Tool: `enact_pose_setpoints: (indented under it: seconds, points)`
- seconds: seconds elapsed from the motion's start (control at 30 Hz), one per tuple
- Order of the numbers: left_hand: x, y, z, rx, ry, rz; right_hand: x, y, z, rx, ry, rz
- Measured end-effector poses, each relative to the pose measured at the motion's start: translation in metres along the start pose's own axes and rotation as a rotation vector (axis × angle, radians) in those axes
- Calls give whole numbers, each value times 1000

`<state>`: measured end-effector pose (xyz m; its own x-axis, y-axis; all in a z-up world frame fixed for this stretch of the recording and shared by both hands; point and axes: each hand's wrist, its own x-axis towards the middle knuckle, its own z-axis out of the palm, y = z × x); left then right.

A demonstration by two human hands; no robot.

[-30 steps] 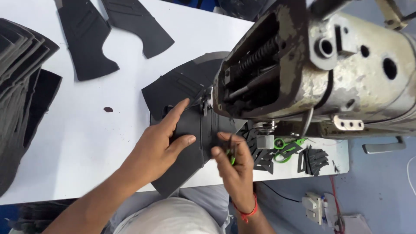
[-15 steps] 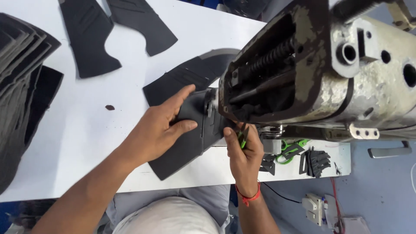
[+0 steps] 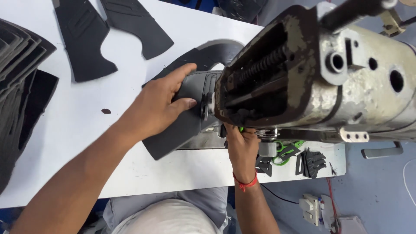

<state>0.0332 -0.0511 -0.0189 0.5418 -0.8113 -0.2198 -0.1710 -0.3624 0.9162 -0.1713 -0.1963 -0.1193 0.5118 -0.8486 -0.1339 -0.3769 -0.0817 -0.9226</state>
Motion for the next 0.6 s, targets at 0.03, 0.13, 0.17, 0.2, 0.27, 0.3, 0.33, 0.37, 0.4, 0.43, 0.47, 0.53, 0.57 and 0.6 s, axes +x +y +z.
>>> enact_pose_setpoints:
  seconds: [0.03, 0.13, 0.17, 0.2, 0.27, 0.3, 0.33, 0.37, 0.4, 0.43, 0.47, 0.53, 0.57, 0.6]
  points:
    - [1, 3, -1, 25, 5, -4, 1, 5, 0, 20, -6, 1]
    - [2, 8, -3, 82, 43, 26, -9, 2, -1, 151, -39, -29]
    - [3, 9, -4, 111, 78, 57, -14, -3, -1, 259, -72, -60]
    - [1, 6, 0, 112, 73, 62, -16, -3, -2, 261, -65, -61]
    - [-4, -3, 8, 216, 184, 168, -24, -3, -5, 194, -144, -38]
    - [-5, -8, 13, 218, 181, 173, -20, 9, -10, 196, -138, -40]
    - [-6, -13, 18, 277, 274, 318, -16, 20, -15, 68, -134, -107]
    - [-8, -19, 23, 334, 362, 463, -14, 32, -20, -61, -129, -169]
    - [-8, -20, 23, 335, 356, 467, -2, 43, -30, -60, -122, -167]
    - [-8, -21, 24, 384, 378, 473, 9, 54, -40, -168, -79, -292]
    - [-10, -22, 24, 433, 401, 480, 20, 65, -50, -277, -37, -417]
    - [-12, -19, 15, 445, 393, 463, 71, 94, -66, -125, -54, -326]
    - [-15, -18, 11, 454, 384, 435, 96, 108, -74, 23, -80, -227]
    - [-27, -15, 7, 456, 388, 435, 123, 132, -81, 25, -82, -230]
